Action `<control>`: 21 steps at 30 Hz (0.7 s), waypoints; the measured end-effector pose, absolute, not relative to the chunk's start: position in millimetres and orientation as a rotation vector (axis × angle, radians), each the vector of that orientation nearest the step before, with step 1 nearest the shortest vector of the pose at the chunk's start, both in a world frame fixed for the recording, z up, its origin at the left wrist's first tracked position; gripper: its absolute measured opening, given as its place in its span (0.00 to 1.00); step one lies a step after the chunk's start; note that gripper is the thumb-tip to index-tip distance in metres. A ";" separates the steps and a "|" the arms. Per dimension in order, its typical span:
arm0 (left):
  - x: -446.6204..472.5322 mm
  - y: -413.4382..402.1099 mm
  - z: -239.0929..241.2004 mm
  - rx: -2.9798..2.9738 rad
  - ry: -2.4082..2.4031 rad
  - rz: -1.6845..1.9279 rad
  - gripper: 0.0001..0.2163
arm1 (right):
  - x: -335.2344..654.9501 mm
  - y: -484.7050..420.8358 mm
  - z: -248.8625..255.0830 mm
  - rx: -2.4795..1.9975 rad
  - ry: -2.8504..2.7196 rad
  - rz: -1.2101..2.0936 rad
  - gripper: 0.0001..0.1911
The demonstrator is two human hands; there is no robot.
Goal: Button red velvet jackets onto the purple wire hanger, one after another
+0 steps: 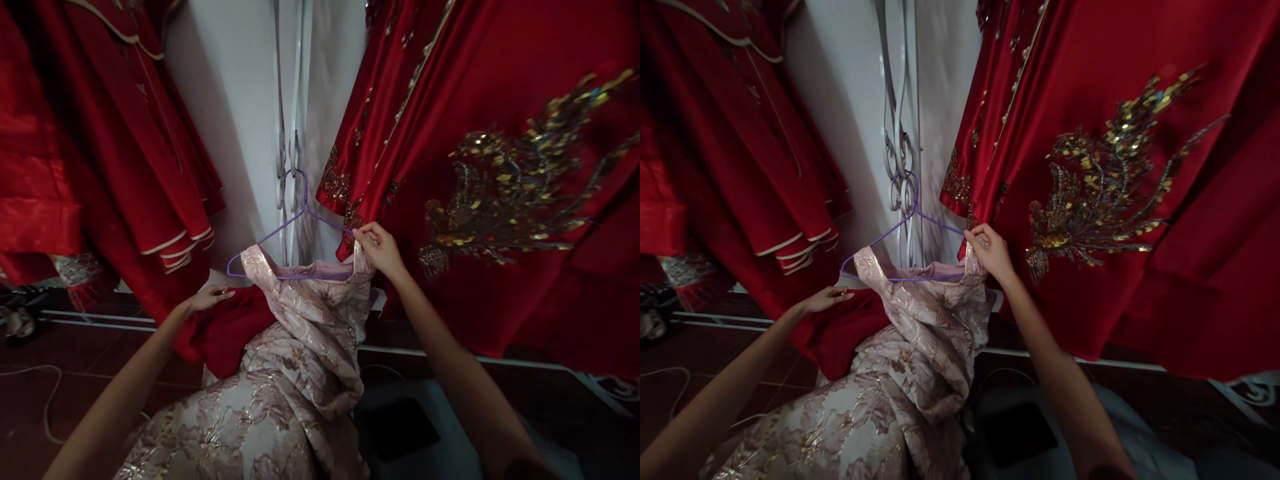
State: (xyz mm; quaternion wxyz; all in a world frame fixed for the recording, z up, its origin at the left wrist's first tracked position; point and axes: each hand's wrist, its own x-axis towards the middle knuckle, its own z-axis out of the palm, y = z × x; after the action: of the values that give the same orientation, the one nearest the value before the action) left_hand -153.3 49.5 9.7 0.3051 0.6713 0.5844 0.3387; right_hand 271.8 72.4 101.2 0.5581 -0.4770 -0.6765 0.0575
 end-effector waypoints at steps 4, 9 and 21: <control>-153.0 67.4 59.8 1.837 1.580 0.988 0.18 | 266.4 65.0 102.7 -1.150 -1.558 0.046 0.17; -104.6 67.1 128.1 2.047 1.491 1.295 0.18 | 254.1 33.0 107.8 -1.184 -1.582 0.039 0.17; -57.3 27.7 185.2 2.653 1.965 0.617 0.14 | 254.9 19.3 127.7 -1.205 -1.795 0.247 0.16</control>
State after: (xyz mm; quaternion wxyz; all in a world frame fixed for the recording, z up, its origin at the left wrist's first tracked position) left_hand -57.3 27.7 185.2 -0.1081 0.7852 0.5817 0.1827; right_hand 254.9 19.3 127.7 0.4642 -0.4903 -0.7307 0.1005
